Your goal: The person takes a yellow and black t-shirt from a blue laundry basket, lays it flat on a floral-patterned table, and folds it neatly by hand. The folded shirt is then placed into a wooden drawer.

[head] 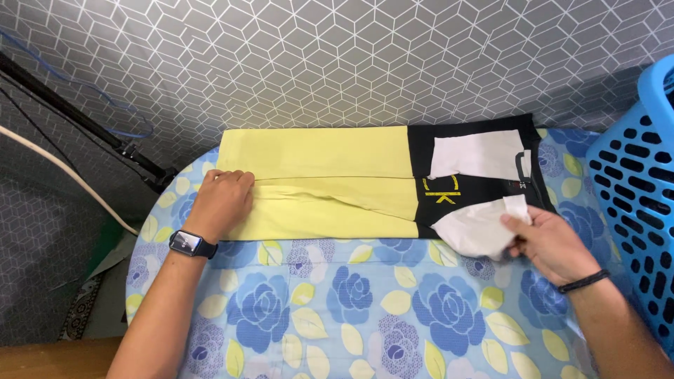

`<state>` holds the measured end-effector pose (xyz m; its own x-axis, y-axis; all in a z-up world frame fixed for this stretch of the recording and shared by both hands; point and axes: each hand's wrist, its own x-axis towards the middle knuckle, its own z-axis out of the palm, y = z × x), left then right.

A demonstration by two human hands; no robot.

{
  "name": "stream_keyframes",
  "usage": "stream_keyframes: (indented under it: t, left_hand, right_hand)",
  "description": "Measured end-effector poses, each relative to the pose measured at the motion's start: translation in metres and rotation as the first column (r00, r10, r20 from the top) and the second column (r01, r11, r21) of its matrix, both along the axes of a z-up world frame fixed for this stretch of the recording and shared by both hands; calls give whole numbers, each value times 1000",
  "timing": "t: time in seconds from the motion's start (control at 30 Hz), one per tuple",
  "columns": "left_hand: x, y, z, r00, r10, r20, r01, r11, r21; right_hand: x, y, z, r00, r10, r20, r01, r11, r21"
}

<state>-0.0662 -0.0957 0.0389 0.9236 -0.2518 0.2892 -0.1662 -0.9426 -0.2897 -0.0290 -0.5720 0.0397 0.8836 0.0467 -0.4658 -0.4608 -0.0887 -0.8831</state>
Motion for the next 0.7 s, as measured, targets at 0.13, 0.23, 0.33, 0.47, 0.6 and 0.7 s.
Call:
stream_keyframes:
  t: [0.13, 0.23, 0.33, 0.47, 0.6, 0.7]
  left_hand:
    - [9, 4, 4, 999, -38, 7, 38, 999, -37]
    - [19, 9, -1, 990, -78, 114, 96, 982, -161]
    - [23, 11, 2, 989, -83, 124, 83, 997, 3]
    - [31, 14, -1, 982, -149, 115, 140, 987, 80]
    - [45, 18, -9, 979, -144, 144, 133, 988, 82]
    - [50, 22, -16, 986, -128, 111, 124, 991, 43]
  right_hand:
    - [5, 16, 46, 983, -186, -4, 184, 974, -136]
    - [12, 31, 74, 945, -326, -14, 318, 931, -177]
    - [52, 5, 17, 874, -486, 24, 472, 860, 195]
    - [64, 13, 20, 912, -406, -56, 406, 875, 263]
    - [73, 26, 25, 928, -366, -75, 371, 882, 290]
    - [101, 17, -4, 915, -398, -66, 384, 810, 443]
